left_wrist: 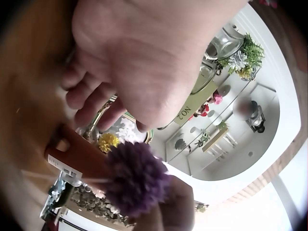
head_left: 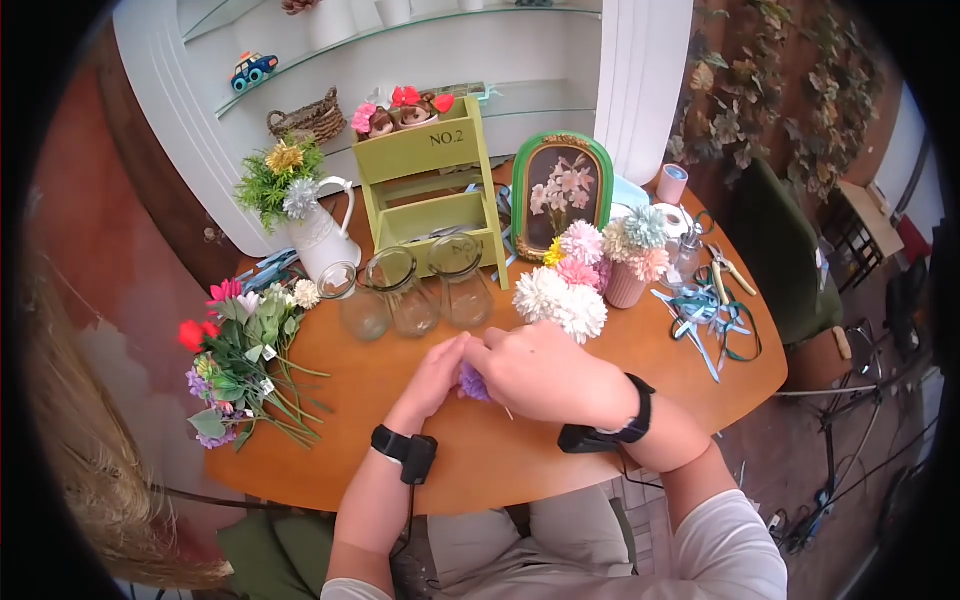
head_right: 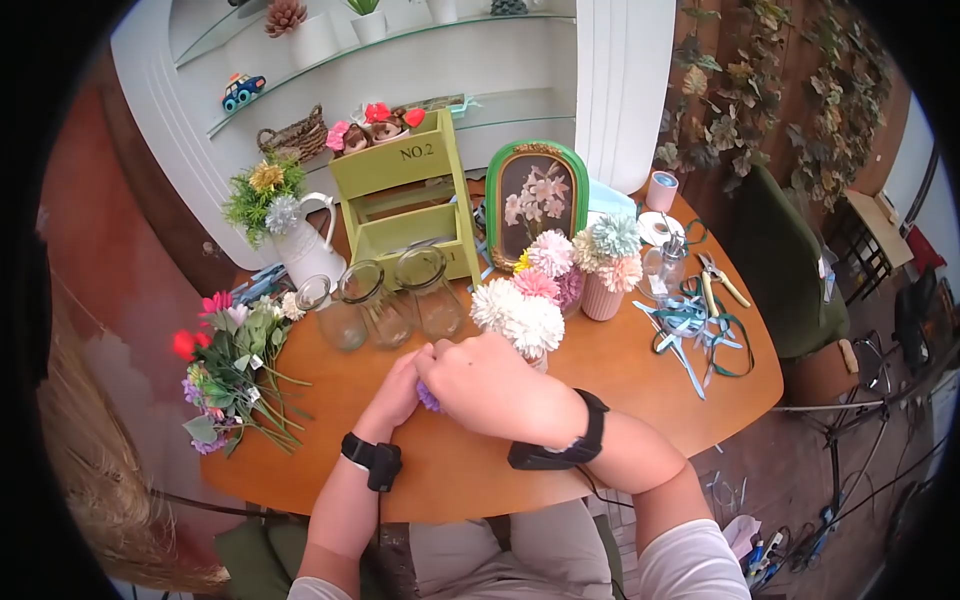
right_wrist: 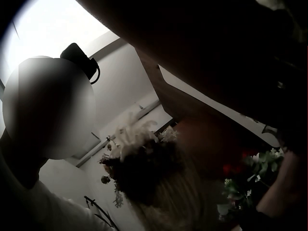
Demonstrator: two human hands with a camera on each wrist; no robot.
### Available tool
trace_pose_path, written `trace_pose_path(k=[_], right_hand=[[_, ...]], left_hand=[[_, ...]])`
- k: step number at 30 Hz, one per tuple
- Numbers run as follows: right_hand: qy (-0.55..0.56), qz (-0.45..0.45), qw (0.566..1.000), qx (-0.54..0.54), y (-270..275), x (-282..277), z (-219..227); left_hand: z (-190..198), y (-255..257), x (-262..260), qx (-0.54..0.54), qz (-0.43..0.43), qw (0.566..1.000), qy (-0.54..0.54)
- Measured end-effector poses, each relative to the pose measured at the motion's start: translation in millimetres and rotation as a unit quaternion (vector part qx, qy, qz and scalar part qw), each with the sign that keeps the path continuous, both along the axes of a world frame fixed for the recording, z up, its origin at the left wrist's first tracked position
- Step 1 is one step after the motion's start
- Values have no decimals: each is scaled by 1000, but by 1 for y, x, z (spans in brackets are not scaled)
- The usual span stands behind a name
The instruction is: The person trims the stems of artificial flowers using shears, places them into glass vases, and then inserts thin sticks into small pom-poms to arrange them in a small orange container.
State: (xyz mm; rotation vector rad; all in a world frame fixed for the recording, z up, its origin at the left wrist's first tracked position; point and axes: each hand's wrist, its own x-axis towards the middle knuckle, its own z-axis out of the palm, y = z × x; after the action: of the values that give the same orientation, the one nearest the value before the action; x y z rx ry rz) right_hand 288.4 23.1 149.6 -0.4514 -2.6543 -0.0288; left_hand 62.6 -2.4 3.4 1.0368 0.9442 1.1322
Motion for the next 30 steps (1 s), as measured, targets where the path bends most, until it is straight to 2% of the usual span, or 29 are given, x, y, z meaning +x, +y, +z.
trace_pose_path(k=[1,4,9,12,15,18,20,24,30], right_hand=[[4,-8,1000,-4,2,-8,-10],[29,-26,999,-21,5,-20,-32],[101,-54,990,-86,-10,-8,-41],[89,-50,986,-129,-13,6,-59],[-25,-50,966,-250,-4,11,-73],[-29,-37,963,-267,5,8,-90],[27,-48,962,-267,9,6,-96],[108,-48,951,-285,6,7,-103],[161,-48,954,-248,-6,11,-94]], left_hand=[[1,-1,-6,-20,-50,996,-68],[8,-6,-10,-40,-91,995,-20],[23,-8,-8,-59,-40,997,25],[22,-3,-9,-67,-26,997,21],[20,6,-4,-67,12,997,-42],[29,9,-2,-66,39,994,-84],[31,4,2,-72,55,992,-87],[21,-4,-5,-46,38,994,-90],[29,-3,-9,-13,4,995,-98]])
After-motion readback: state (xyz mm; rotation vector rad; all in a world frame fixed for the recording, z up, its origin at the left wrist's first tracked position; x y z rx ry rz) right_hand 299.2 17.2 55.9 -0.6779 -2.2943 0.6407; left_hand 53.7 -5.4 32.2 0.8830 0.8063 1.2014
